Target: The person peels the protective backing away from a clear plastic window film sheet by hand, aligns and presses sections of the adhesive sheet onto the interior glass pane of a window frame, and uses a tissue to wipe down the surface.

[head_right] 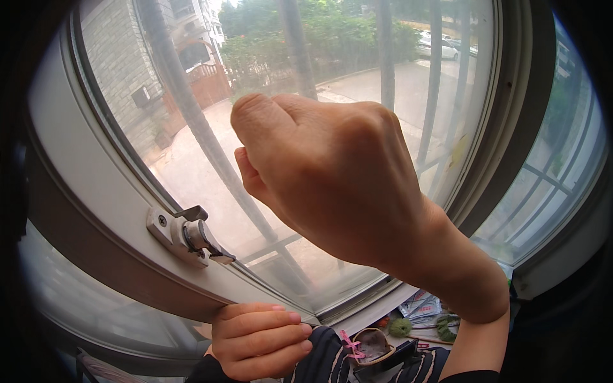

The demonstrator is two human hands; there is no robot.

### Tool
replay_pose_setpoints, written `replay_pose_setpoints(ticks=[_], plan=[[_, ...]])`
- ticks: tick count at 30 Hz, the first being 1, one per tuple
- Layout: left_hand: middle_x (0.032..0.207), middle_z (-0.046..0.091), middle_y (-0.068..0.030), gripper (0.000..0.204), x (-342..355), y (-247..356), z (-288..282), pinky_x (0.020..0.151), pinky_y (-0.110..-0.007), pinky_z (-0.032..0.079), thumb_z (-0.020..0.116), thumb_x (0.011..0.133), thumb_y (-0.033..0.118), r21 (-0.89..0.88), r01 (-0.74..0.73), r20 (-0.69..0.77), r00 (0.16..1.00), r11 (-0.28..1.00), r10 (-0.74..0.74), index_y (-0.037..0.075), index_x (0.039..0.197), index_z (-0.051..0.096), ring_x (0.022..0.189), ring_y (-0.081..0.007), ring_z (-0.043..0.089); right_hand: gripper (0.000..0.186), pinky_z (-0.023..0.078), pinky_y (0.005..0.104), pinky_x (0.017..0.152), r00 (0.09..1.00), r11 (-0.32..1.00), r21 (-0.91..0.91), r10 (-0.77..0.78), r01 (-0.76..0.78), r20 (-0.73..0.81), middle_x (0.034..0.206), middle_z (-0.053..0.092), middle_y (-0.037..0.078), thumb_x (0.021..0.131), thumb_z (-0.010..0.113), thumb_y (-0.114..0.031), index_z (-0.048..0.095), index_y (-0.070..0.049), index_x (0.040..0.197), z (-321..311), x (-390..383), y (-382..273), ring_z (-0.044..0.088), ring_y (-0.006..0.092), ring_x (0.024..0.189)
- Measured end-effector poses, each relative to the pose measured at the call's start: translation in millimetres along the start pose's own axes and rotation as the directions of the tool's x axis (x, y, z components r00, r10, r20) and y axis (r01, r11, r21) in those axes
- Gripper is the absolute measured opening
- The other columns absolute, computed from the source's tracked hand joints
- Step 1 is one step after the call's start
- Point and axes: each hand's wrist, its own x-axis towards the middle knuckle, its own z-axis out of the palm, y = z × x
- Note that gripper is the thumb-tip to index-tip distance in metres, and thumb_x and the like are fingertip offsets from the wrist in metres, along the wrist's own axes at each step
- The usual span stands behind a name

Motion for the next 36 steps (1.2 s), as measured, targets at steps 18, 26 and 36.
replay_pose_setpoints(ticks=[18, 26, 36], plan=[[0.083, 0.064, -0.0118, 0.011, 0.4, -5.4, -3.4, 0.07, -0.033, 0.054, 0.061, 0.076, 0.006, -0.019, -0.024, 0.024, 0.999, 1.0, 0.024, 0.001, 0.086, 0.062, 0.076, -0.0256, 0.064, 0.022, 0.038, 0.0175, 0.04, 0.954, 0.994, 0.103, -0.051, 0.021, 0.294, 0.054, 0.053, 0.001, 0.073, 0.067, 0.002, 0.047, -0.007, 0.069, -19.5, 34.1, 20.0, 0.053, 0.0062, 0.045], [0.087, 0.068, -0.0033, 0.012, -0.6, -0.8, -4.5, 0.071, -0.028, 0.055, 0.065, 0.075, 0.01, 0.062, 0.106, 0.113, 0.987, 0.992, -0.112, 0.011, 0.087, 0.066, 0.079, -0.0168, 0.065, 0.022, 0.043, 0.0205, 0.043, 0.91, 0.996, 0.018, -0.086, 0.086, 0.406, 0.055, 0.056, 0.004, 0.07, 0.07, 0.001, 0.05, -0.006, 0.067, -16.9, 34.3, 14.7, 0.059, 0.0141, 0.048], [0.086, 0.067, -0.0041, 0.011, 2.4, -12.2, -1.2, 0.072, -0.028, 0.054, 0.063, 0.076, 0.009, 0.038, -0.001, 0.092, 0.996, 0.999, -0.003, 0.009, 0.087, 0.065, 0.078, -0.0173, 0.065, 0.021, 0.039, 0.022, 0.041, 0.894, 0.996, -0.02, -0.072, 0.091, 0.442, 0.053, 0.055, 0.005, 0.07, 0.069, 0.004, 0.05, -0.006, 0.067, -16.6, 36.5, 18.2, 0.055, 0.0136, 0.045]])
